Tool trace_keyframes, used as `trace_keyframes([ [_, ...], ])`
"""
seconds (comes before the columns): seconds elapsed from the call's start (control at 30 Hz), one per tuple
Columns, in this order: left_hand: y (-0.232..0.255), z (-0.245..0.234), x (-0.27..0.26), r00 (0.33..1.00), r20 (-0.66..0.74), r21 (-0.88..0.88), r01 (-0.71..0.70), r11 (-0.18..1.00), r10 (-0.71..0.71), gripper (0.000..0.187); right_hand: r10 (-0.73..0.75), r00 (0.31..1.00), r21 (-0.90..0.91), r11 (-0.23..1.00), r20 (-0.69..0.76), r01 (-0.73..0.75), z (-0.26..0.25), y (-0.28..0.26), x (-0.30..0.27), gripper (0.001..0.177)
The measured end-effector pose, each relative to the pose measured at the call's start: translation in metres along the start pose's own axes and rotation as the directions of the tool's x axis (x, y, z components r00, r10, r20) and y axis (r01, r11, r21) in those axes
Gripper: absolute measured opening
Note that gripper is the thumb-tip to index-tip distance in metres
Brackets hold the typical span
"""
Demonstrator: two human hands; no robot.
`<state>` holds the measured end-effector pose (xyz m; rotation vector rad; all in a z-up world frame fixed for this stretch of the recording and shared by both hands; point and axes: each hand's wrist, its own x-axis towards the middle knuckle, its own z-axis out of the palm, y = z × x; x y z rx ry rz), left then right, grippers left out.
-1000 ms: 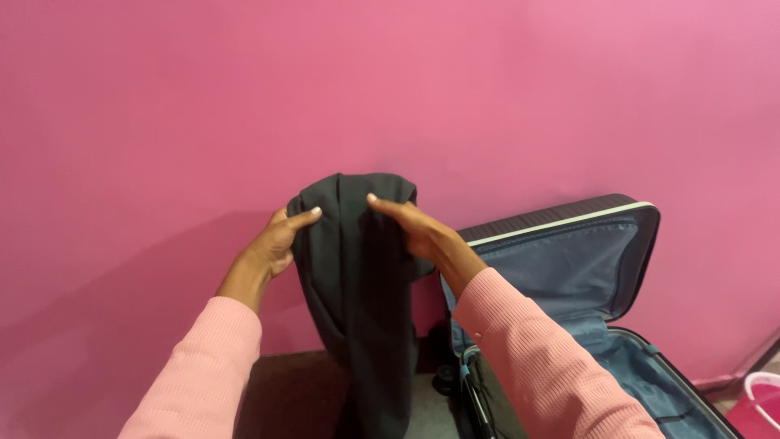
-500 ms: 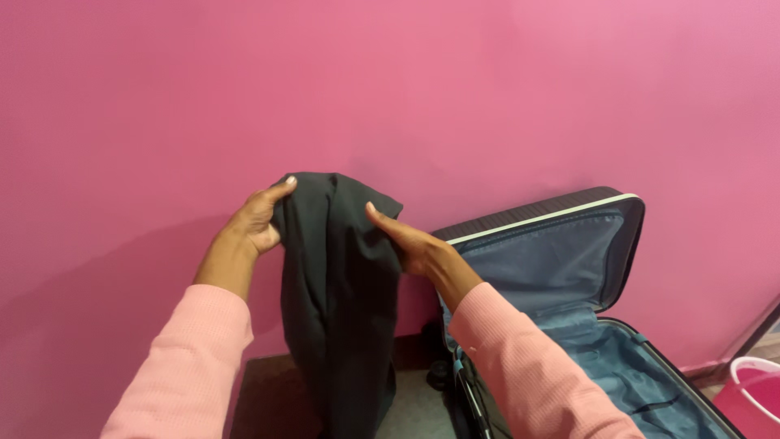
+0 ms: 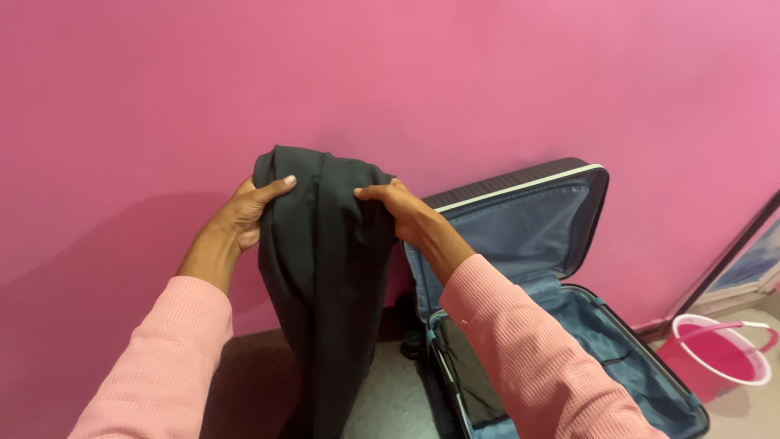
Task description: The person folds pants and places them into a suitcase, retrieving items from a laundry basket on the floor.
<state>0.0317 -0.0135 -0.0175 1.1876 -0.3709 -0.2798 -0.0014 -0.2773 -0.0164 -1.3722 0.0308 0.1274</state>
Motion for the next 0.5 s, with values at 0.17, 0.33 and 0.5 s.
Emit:
trace_keyframes([
  [0.17, -0.019, -0.015, 0.016, 1.0, -0.007, 0.041, -0.006, 0.999, 0.006, 0.042, 0.018, 0.987, 0.076, 0.997, 0.161, -0.031, -0.012, 0.016, 0.0, 0.038],
  [0.33, -0.031, -0.015, 0.022, 0.999, -0.018, 0.054, 0.039, 0.998, -0.039, 0.039, 0.042, 0.998, -0.006, 0.999, 0.052, -0.042, -0.014, 0.026, -0.001, 0.041],
  [0.5, -0.045, -0.014, 0.037, 0.998, -0.041, 0.075, 0.045, 0.996, -0.042, 0.049, 0.055, 0.986, -0.012, 0.998, -0.156, -0.058, -0.017, 0.025, 0.002, 0.041],
])
